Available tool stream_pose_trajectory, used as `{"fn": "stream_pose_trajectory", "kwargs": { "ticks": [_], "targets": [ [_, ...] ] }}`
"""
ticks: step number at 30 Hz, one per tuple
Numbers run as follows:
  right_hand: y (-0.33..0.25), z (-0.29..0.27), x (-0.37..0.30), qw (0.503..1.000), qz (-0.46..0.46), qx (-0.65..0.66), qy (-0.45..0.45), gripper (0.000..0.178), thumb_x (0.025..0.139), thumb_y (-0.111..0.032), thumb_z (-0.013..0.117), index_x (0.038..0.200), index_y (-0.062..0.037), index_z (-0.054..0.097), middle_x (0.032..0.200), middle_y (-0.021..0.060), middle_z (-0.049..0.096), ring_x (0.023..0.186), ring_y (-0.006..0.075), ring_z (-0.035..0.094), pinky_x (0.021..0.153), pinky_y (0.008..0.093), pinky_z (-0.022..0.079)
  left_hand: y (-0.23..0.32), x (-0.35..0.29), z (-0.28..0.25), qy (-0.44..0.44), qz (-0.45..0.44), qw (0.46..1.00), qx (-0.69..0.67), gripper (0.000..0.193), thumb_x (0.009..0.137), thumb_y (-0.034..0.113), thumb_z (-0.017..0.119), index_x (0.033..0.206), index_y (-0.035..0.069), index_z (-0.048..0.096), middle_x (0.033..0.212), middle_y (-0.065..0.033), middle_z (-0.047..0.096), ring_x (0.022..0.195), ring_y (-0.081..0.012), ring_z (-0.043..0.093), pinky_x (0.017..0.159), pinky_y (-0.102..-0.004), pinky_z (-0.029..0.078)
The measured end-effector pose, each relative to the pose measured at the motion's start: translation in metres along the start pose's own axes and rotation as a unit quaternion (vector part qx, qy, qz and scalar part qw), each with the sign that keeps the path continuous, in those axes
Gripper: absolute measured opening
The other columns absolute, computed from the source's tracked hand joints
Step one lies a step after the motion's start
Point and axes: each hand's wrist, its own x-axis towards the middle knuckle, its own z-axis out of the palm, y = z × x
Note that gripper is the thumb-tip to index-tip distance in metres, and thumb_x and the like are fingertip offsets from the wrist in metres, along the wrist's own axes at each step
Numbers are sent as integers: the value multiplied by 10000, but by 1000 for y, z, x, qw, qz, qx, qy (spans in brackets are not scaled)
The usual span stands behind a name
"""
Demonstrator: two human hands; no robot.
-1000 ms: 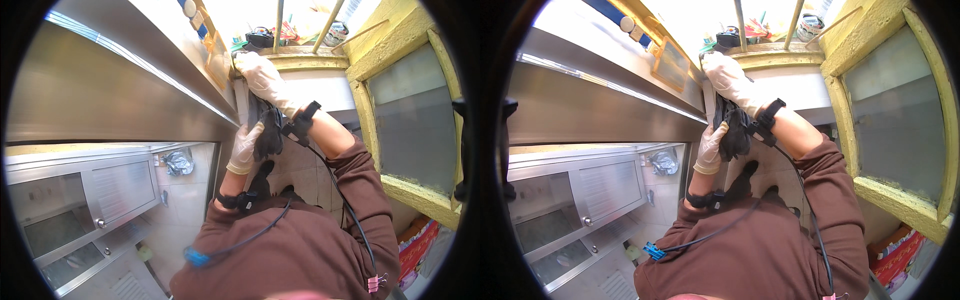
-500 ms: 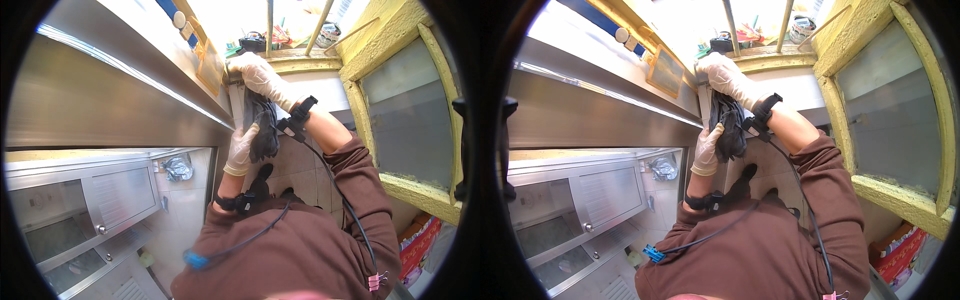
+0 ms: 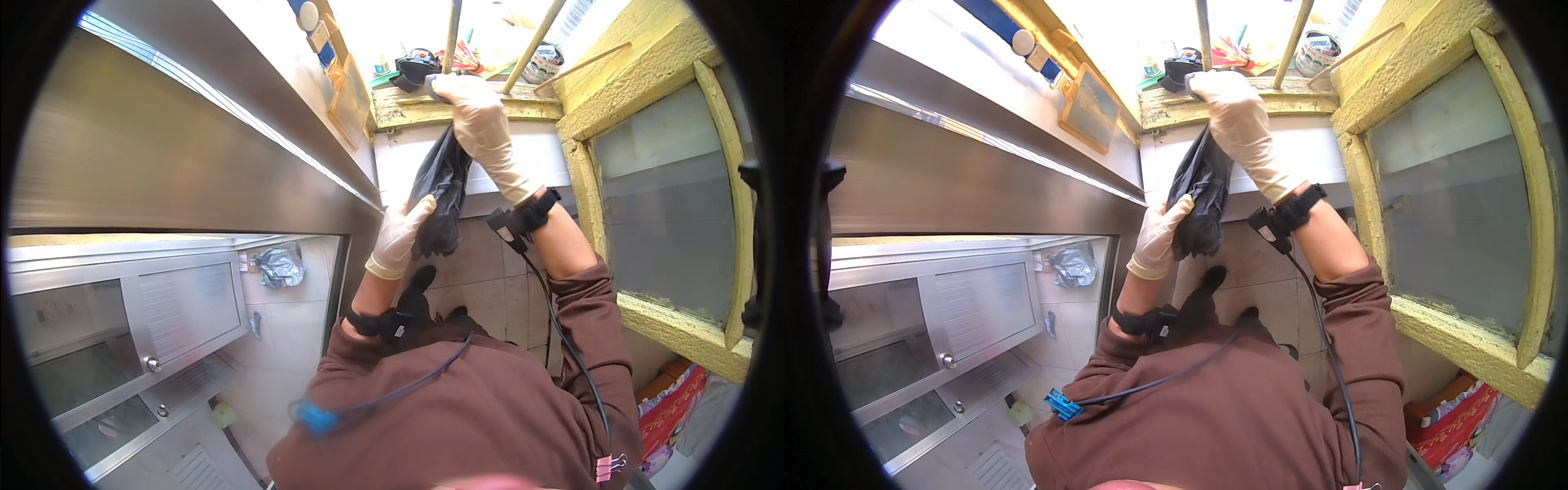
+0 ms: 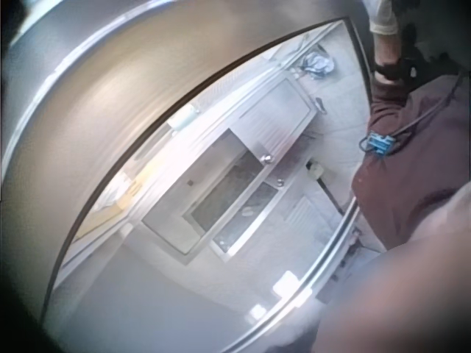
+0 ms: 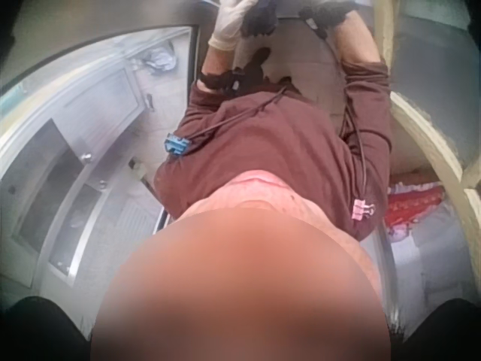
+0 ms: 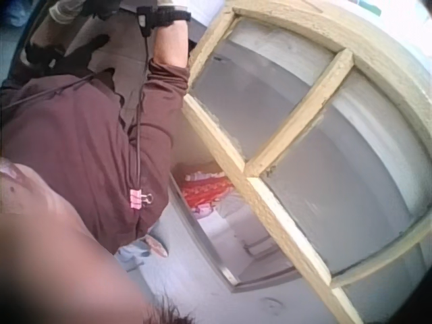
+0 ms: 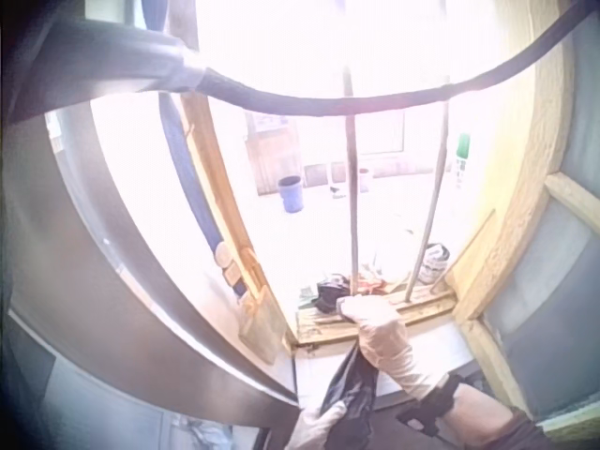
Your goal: The person wipes a window frame and adjacent wall with a dark cloth, then rinses the cloth in a red bucket of water and wrings it out. The person continues wiping the window frame and nearby surfaces.
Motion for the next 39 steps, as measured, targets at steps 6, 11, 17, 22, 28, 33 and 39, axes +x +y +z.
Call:
{"fn": "stream_pose_trajectory", "kwargs": {
  "ticks": [6, 11, 17, 22, 28, 33, 39],
  "targets": [
    [-1, 24, 30, 929, -175, -151, -288, 86, 707, -66, 639, 729, 10, 673, 689, 179, 642, 673, 323, 674, 628, 395, 552, -7, 12, 14, 59, 26, 998, -23, 257, 979, 101, 652, 1184, -45, 594, 1052, -51, 653, 928, -103, 628, 822, -251, 540],
    [-20, 57, 41, 959, -77, -98, -256, 99, 721, -43, 629, 784, -11, 699, 745, 189, 672, 723, 355, 698, 649, 415, 567, 5, 10, 9, 20, 50, 998, -31, 191, 1014, 121, 592, 1118, -38, 619, 992, -63, 681, 845, -126, 660, 755, -261, 557],
    [-20, 51, 37, 970, -76, -30, -229, 154, 780, -37, 590, 904, -44, 681, 825, 165, 681, 766, 350, 688, 661, 412, 563, 13, 4, 16, 72, 42, 996, -38, 184, 1016, 105, 578, 1124, -39, 618, 1010, -79, 693, 862, -140, 684, 745, -277, 574],
    [-9, 41, 31, 962, -95, -103, -236, 92, 794, -51, 600, 858, -4, 645, 775, 168, 646, 715, 339, 681, 614, 399, 554, 7, 5, 7, 57, 43, 997, 14, 191, 1020, 136, 588, 1124, -21, 622, 977, -46, 672, 824, -101, 636, 739, -256, 539],
    [-8, 50, 20, 973, -23, -49, -226, 125, 816, -50, 575, 913, -11, 642, 862, 170, 648, 870, 365, 651, 766, 420, 538, 3, 9, 6, 30, 37, 999, -3, 219, 1002, 112, 602, 1161, -39, 611, 1026, -62, 678, 887, -118, 646, 796, -274, 544],
    [-6, 38, 16, 969, -63, -96, -218, 132, 822, -51, 575, 923, -16, 652, 860, 170, 647, 834, 347, 637, 758, 416, 534, 1, 8, 12, 41, 43, 998, 0, 242, 1001, 101, 598, 1195, -42, 615, 1042, -66, 679, 912, -119, 639, 811, -263, 530],
    [-7, -12, 18, 965, -16, -147, -215, 294, 813, -50, 606, 1094, -9, 682, 1010, 169, 696, 946, 320, 662, 816, 401, 540, -3, 16, 1, 42, 61, 997, 6, 287, 984, 63, 608, 1243, -56, 570, 1090, -108, 666, 972, -167, 654, 846, -292, 550]
  ]
}}
